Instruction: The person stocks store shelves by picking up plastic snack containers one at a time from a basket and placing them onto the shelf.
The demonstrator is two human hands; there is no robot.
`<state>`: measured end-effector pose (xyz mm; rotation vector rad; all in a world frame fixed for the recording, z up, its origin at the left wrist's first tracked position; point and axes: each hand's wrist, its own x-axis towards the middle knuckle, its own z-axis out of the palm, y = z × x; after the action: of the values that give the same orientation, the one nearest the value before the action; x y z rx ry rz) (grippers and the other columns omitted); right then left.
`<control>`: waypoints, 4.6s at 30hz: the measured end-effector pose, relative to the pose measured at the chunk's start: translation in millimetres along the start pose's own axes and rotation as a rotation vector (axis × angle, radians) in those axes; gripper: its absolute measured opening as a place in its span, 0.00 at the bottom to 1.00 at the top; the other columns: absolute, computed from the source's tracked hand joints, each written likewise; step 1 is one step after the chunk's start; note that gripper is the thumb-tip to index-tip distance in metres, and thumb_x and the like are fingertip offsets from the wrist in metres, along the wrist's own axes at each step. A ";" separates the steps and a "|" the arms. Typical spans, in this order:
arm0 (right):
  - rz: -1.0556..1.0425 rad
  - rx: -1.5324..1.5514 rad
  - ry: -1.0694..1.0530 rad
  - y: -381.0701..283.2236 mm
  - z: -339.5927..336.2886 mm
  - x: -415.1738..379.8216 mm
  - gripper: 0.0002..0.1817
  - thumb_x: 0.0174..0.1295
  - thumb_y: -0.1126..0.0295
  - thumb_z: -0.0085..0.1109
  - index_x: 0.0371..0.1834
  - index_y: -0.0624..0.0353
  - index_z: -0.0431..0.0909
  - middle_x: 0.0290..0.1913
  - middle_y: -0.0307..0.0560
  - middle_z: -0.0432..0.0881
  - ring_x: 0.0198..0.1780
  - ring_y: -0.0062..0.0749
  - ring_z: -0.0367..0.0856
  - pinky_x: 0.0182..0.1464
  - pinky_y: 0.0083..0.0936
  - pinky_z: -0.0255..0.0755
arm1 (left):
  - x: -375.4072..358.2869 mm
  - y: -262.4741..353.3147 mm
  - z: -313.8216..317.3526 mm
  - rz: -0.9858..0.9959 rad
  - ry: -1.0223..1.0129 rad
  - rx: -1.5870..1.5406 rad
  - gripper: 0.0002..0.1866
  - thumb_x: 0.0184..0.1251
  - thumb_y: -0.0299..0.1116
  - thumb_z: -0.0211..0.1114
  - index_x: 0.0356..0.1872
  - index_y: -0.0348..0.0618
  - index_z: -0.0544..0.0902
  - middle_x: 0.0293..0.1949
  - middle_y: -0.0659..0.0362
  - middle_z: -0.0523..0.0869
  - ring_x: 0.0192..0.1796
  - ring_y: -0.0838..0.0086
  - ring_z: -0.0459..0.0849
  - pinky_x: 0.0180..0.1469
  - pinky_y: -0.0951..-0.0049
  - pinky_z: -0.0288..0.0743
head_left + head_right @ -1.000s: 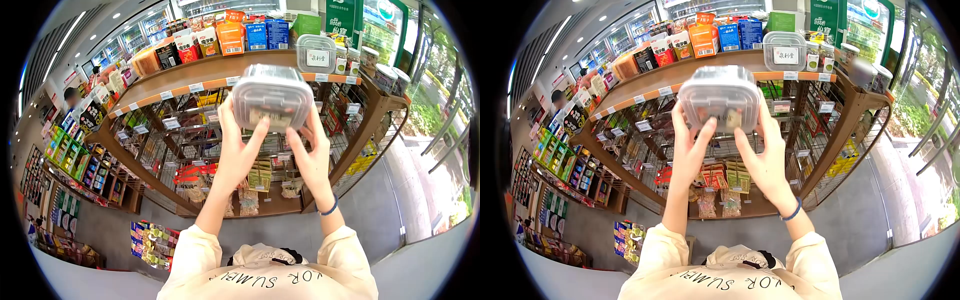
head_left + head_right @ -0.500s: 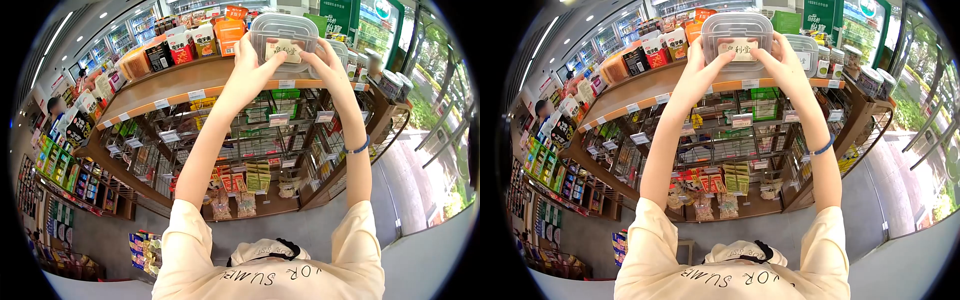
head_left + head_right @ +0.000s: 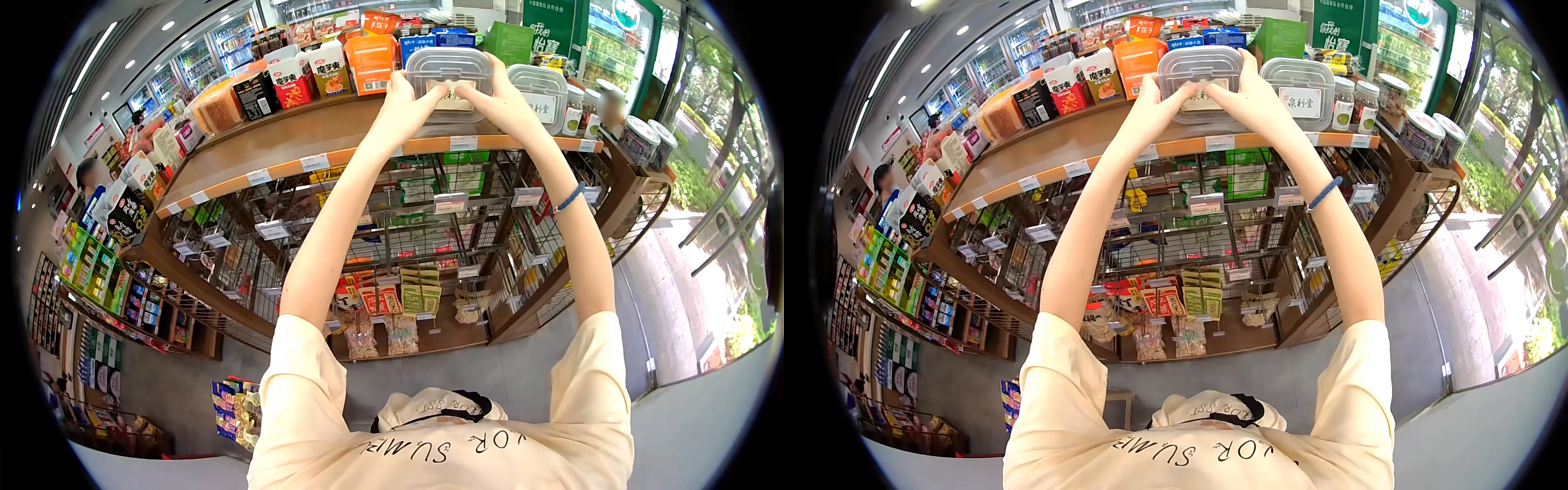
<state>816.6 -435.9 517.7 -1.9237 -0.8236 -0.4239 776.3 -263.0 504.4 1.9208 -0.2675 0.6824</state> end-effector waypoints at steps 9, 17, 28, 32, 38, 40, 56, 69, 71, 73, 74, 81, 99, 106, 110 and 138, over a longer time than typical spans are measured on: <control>-0.147 -0.228 0.078 15.1 1.3 0.6 0.45 0.52 0.56 0.59 0.64 0.75 0.49 0.57 0.68 0.65 0.58 0.41 0.69 0.55 0.29 0.66 | -1.2 -9.2 3.0 0.008 -0.050 0.237 0.32 0.56 0.48 0.62 0.48 0.28 0.64 0.43 0.52 0.76 0.45 0.75 0.74 0.49 0.77 0.69; -0.158 -0.342 0.032 14.8 -0.2 2.8 0.50 0.49 0.49 0.57 0.64 0.75 0.45 0.59 0.74 0.59 0.60 0.58 0.64 0.60 0.38 0.62 | -7.6 -0.8 1.7 -0.010 -0.092 0.265 0.30 0.57 0.47 0.62 0.47 0.29 0.64 0.38 0.54 0.77 0.40 0.78 0.75 0.43 0.79 0.70; -0.297 -0.560 0.121 6.6 -5.8 -3.1 0.42 0.48 0.54 0.62 0.59 0.74 0.56 0.47 0.66 0.72 0.47 0.53 0.76 0.47 0.35 0.73 | -0.6 -13.4 5.9 0.063 -0.065 0.370 0.28 0.57 0.44 0.61 0.47 0.28 0.63 0.35 0.53 0.77 0.36 0.76 0.76 0.39 0.76 0.72; -0.230 -0.671 0.105 -5.8 -8.7 -6.2 0.41 0.44 0.51 0.65 0.56 0.69 0.62 0.45 0.58 0.76 0.49 0.48 0.75 0.46 0.34 0.73 | -8.9 1.5 3.6 -0.027 -0.086 0.387 0.31 0.57 0.46 0.61 0.48 0.27 0.63 0.37 0.50 0.78 0.38 0.75 0.77 0.41 0.75 0.72; -0.311 -0.938 0.192 -10.6 -7.4 -9.0 0.42 0.40 0.48 0.65 0.55 0.64 0.66 0.42 0.48 0.78 0.49 0.41 0.73 0.42 0.30 0.76 | -9.6 2.8 -0.8 -0.045 -0.132 0.420 0.32 0.56 0.47 0.61 0.48 0.25 0.62 0.37 0.50 0.78 0.39 0.74 0.78 0.42 0.76 0.72; -0.337 -0.970 0.213 -10.8 -8.5 -8.8 0.41 0.39 0.48 0.66 0.55 0.64 0.67 0.41 0.46 0.79 0.49 0.39 0.72 0.41 0.29 0.76 | -11.4 5.9 -0.7 -0.015 -0.160 0.407 0.32 0.56 0.47 0.61 0.47 0.26 0.63 0.35 0.51 0.79 0.37 0.74 0.78 0.42 0.76 0.72; -0.452 -1.015 0.228 6.7 -18.0 -5.0 0.41 0.41 0.45 0.63 0.56 0.61 0.66 0.43 0.49 0.77 0.53 0.38 0.72 0.65 0.43 0.51 | -19.1 18.0 9.5 -0.039 -0.107 0.568 0.40 0.53 0.52 0.58 0.51 0.19 0.59 0.50 0.33 0.71 0.49 0.49 0.77 0.51 0.63 0.72; -0.594 -0.804 0.337 2.4 -25.8 -34.6 0.35 0.51 0.57 0.61 0.58 0.66 0.62 0.56 0.57 0.68 0.61 0.44 0.63 0.66 0.40 0.50 | -46.6 18.2 -5.1 0.105 0.062 0.549 0.36 0.58 0.48 0.60 0.59 0.30 0.59 0.55 0.42 0.70 0.59 0.59 0.69 0.58 0.66 0.64; -0.591 -0.755 0.352 -6.9 -36.3 -53.7 0.30 0.53 0.60 0.59 0.57 0.65 0.64 0.56 0.56 0.69 0.62 0.44 0.63 0.66 0.42 0.51 | -72.7 43.0 -10.6 0.124 0.118 0.450 0.35 0.59 0.46 0.60 0.61 0.33 0.58 0.57 0.45 0.69 0.60 0.61 0.68 0.59 0.66 0.64; -0.557 -0.583 0.304 -16.4 -48.5 -79.6 0.25 0.54 0.64 0.58 0.55 0.61 0.67 0.56 0.53 0.69 0.62 0.45 0.63 0.66 0.42 0.51 | -111.1 67.8 -15.3 0.096 0.094 0.329 0.32 0.61 0.41 0.59 0.62 0.37 0.59 0.57 0.48 0.70 0.59 0.64 0.69 0.58 0.67 0.64; -0.533 -0.529 0.279 -21.5 -53.7 -95.5 0.24 0.54 0.66 0.58 0.54 0.60 0.69 0.56 0.51 0.70 0.61 0.44 0.63 0.66 0.42 0.51 | -132.0 76.5 -19.7 0.090 0.060 0.293 0.31 0.62 0.39 0.59 0.62 0.39 0.59 0.57 0.50 0.71 0.59 0.66 0.69 0.58 0.68 0.63; -0.377 -0.202 0.152 6.2 -72.3 -208.2 0.14 0.49 0.79 0.58 0.41 0.60 0.78 0.42 0.46 0.80 0.51 0.41 0.75 0.61 0.45 0.59 | -286.4 41.6 -27.7 -0.290 -0.488 -0.484 0.30 0.63 0.33 0.56 0.65 0.40 0.55 0.58 0.53 0.70 0.60 0.68 0.67 0.61 0.65 0.58; 0.554 0.398 -0.190 33.8 81.8 -383.6 0.11 0.65 0.72 0.46 0.42 0.67 0.76 0.29 0.43 0.78 0.34 0.23 0.75 0.43 0.20 0.68 | -461.2 38.0 53.8 -0.896 -0.113 -0.638 0.21 0.69 0.38 0.50 0.59 0.42 0.62 0.51 0.58 0.72 0.56 0.76 0.68 0.58 0.75 0.62; 0.031 -0.128 -1.287 51.4 168.4 -451.7 0.22 0.58 0.63 0.53 0.54 0.60 0.69 0.40 0.58 0.79 0.42 0.48 0.77 0.46 0.36 0.69 | -518.7 46.7 20.8 -0.916 -0.085 -0.613 0.22 0.68 0.43 0.50 0.58 0.42 0.62 0.50 0.57 0.72 0.56 0.74 0.68 0.57 0.74 0.62; -0.124 -0.475 -1.768 18.9 234.7 -474.3 0.27 0.55 0.59 0.54 0.55 0.61 0.66 0.45 0.60 0.77 0.46 0.54 0.75 0.48 0.42 0.69 | -596.1 43.8 -11.5 -0.995 0.215 -0.296 0.24 0.67 0.44 0.52 0.57 0.38 0.64 0.51 0.54 0.71 0.54 0.69 0.72 0.57 0.71 0.64; -0.503 -0.054 -1.995 -153.8 510.9 -589.9 0.23 0.52 0.65 0.56 0.50 0.67 0.70 0.47 0.62 0.75 0.49 0.54 0.73 0.51 0.40 0.67 | -811.1 -29.6 -151.4 -1.150 1.088 -0.471 0.21 0.66 0.38 0.53 0.56 0.38 0.65 0.50 0.53 0.75 0.55 0.72 0.73 0.58 0.73 0.63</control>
<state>263.0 -155.4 20.1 -1.6353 -2.4484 1.5211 78.9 -208.7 65.8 0.7821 1.1604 0.6471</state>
